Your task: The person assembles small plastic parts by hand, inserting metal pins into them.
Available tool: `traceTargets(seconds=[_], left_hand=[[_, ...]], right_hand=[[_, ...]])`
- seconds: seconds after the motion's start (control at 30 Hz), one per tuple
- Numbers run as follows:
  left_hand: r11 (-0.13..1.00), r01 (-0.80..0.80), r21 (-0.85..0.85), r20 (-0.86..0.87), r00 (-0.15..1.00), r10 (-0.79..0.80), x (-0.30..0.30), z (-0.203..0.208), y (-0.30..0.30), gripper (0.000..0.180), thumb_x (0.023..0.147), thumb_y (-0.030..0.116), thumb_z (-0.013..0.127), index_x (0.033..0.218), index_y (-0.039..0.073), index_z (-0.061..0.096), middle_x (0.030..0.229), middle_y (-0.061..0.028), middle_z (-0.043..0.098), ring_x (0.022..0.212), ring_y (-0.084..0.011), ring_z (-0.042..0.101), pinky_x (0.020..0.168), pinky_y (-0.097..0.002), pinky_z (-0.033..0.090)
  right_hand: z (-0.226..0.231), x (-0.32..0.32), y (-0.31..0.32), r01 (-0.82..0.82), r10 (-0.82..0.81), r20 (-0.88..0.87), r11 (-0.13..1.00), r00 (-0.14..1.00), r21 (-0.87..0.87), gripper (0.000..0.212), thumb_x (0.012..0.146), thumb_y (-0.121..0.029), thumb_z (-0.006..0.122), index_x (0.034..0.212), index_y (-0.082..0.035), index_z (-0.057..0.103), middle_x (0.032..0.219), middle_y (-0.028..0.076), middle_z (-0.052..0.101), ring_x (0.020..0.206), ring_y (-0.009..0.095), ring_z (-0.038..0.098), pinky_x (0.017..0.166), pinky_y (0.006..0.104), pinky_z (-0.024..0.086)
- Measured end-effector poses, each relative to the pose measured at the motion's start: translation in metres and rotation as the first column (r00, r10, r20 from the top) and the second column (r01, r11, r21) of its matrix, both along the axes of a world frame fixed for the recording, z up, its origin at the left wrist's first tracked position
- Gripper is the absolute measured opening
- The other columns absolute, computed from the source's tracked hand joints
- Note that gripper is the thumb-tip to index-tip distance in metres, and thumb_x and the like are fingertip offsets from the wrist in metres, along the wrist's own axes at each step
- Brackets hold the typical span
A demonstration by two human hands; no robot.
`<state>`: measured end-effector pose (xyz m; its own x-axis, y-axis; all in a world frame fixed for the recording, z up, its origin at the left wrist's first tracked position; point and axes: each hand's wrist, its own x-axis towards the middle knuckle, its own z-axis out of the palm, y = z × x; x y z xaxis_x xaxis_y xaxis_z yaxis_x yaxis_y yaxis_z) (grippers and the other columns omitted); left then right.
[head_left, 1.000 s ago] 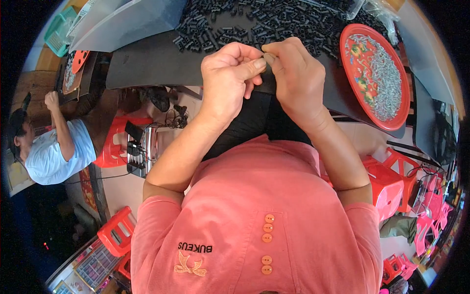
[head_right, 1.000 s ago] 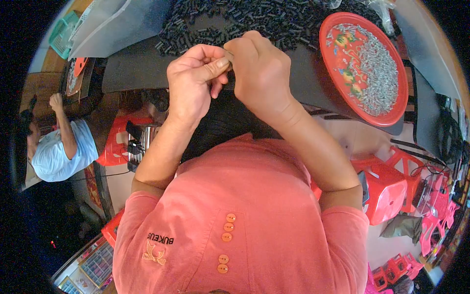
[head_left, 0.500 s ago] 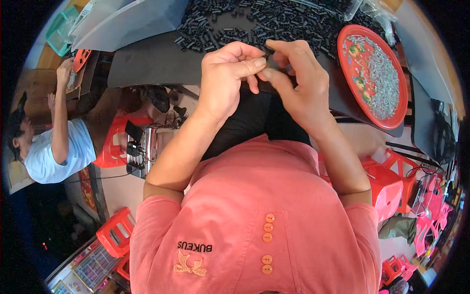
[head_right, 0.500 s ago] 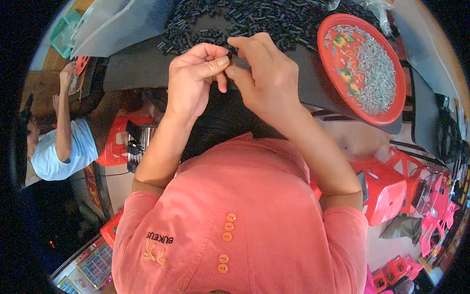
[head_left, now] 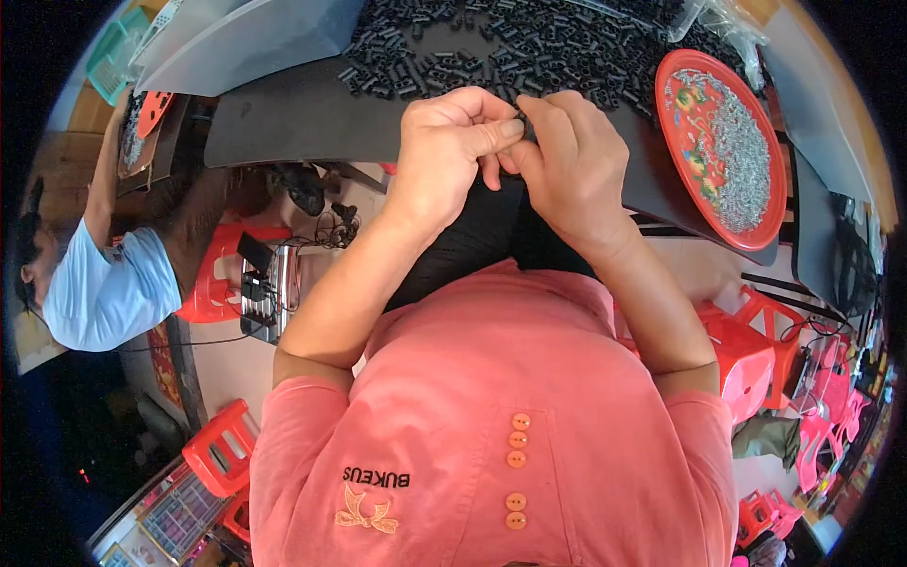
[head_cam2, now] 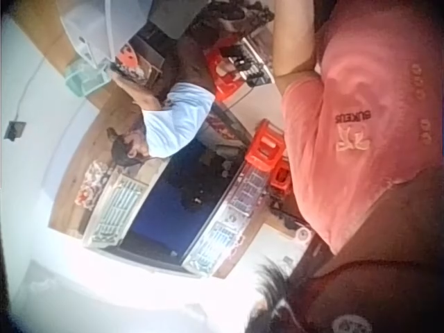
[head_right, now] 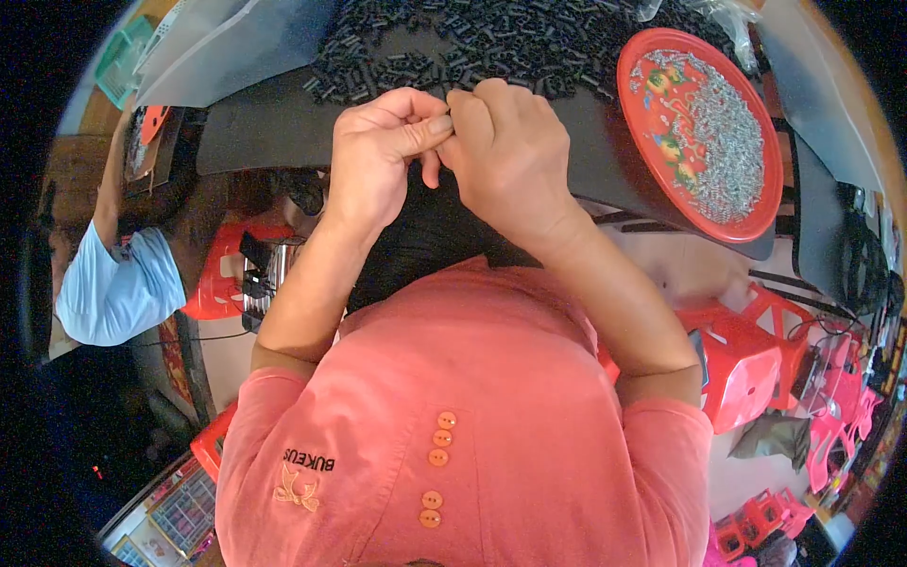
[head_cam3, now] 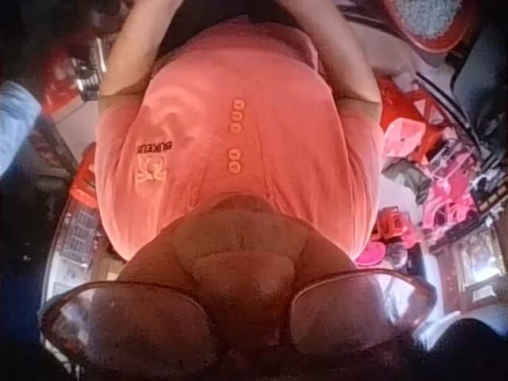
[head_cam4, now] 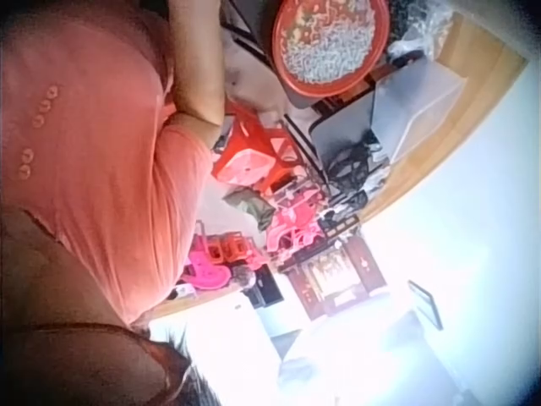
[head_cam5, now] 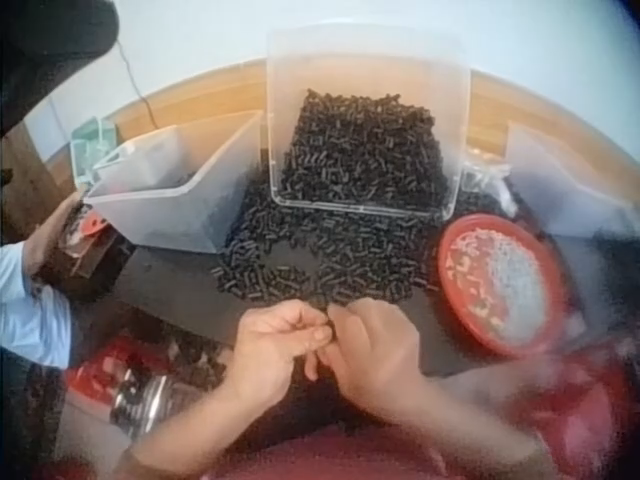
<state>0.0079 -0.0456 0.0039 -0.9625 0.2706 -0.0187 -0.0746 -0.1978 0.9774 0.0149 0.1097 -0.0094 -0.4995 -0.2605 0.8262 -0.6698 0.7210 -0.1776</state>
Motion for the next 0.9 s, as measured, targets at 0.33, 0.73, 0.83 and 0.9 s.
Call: traceTargets(seconds=[0.33,0.73,0.83,0.9], left_hand=[[0.997,0.025,0.073,-0.034,0.999,-0.022,0.003,-0.007,-0.003,0.01,0.092,0.004,0.063,0.092,-0.005,0.065,0.076,-0.0087,0.067,0.06,-0.0137,0.061,0.046,-0.023,0.043],[0.744,-0.613,-0.265,-0.896,0.441,0.045,-0.044,0.105,-0.086,0.014,0.083,0.007,0.07,0.096,0.004,0.073,0.085,-0.0076,0.07,0.064,-0.0157,0.065,0.056,-0.0245,0.051],[0.545,-0.751,-0.373,-0.797,0.56,0.227,-0.088,0.157,-0.152,0.03,0.085,0.013,0.074,0.109,-0.003,0.071,0.093,-0.0103,0.071,0.083,-0.0143,0.065,0.073,-0.0252,0.05],[0.394,-0.806,-0.441,-0.864,0.5,0.056,-0.112,0.158,-0.162,0.03,0.084,0.015,0.074,0.112,0.002,0.071,0.095,-0.0087,0.071,0.085,-0.0139,0.064,0.076,-0.0252,0.05]], right_hand=[[-0.003,0.002,-0.008,0.013,-0.01,-0.067,0.999,0.998,0.049,0.015,0.077,-0.014,0.066,0.085,-0.004,0.059,0.07,0.006,0.051,0.057,0.023,0.055,0.049,0.0337,0.046],[0.003,0.027,0.047,0.035,-0.004,0.126,0.969,0.992,-0.244,0.025,0.079,-0.002,0.074,0.102,-0.004,0.066,0.075,0.01,0.061,0.063,0.024,0.06,0.055,0.0334,0.048],[0.012,0.043,0.061,0.04,0.02,0.193,0.953,0.981,-0.301,0.018,0.078,0.004,0.071,0.094,-0.002,0.067,0.076,0.011,0.063,0.064,0.025,0.062,0.057,0.0328,0.048],[0.007,0.05,0.07,0.074,0.01,0.257,0.945,0.966,-0.319,0.017,0.077,0.005,0.071,0.093,-0.001,0.067,0.076,0.011,0.064,0.065,0.025,0.062,0.058,0.0327,0.049]])
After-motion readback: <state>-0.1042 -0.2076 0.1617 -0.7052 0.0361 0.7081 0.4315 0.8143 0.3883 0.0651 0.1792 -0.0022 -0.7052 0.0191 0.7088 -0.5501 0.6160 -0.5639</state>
